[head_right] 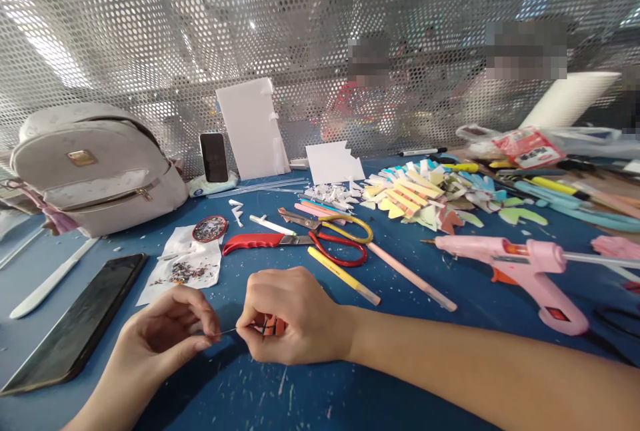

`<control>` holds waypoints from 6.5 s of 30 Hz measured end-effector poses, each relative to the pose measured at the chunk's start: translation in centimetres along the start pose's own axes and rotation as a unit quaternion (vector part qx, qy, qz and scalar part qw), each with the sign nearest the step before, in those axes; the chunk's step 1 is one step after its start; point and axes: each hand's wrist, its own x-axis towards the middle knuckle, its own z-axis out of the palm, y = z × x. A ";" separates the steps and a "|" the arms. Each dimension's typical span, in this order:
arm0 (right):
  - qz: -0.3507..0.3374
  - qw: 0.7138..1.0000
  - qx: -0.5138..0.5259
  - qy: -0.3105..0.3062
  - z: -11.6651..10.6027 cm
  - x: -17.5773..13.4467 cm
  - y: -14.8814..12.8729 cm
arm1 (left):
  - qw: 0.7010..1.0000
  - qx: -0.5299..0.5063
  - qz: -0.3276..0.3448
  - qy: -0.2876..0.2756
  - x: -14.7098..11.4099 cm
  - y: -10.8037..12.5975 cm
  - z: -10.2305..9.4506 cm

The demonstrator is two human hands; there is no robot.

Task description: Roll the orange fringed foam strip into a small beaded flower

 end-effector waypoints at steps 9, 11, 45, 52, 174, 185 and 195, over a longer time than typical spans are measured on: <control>0.048 0.995 0.004 -0.087 0.0 0.3 0.3 | 0.971 0.228 0.078 -0.010 1.1 0.8 -0.1; 0.076 0.995 0.021 -0.069 -0.1 0.3 0.4 | 0.963 0.245 0.112 -0.005 1.8 1.3 0.1; 0.244 0.961 0.122 0.037 -0.3 0.7 0.8 | 0.854 0.406 0.297 -0.134 5.4 3.5 3.1; 0.261 0.951 0.148 0.078 -0.5 0.8 0.9 | 0.925 0.294 0.229 -0.069 5.7 2.8 2.8; 0.371 0.900 0.189 -0.129 -2.0 0.7 0.5 | 0.988 0.122 -0.049 -0.083 4.9 -1.0 0.3; 0.362 0.903 0.170 -0.154 -2.0 0.5 0.6 | 0.980 0.168 -0.058 -0.091 4.6 -0.9 0.0; 0.363 0.907 0.166 -0.137 -1.9 0.8 0.4 | 0.981 0.164 -0.037 -0.093 4.8 -0.7 0.3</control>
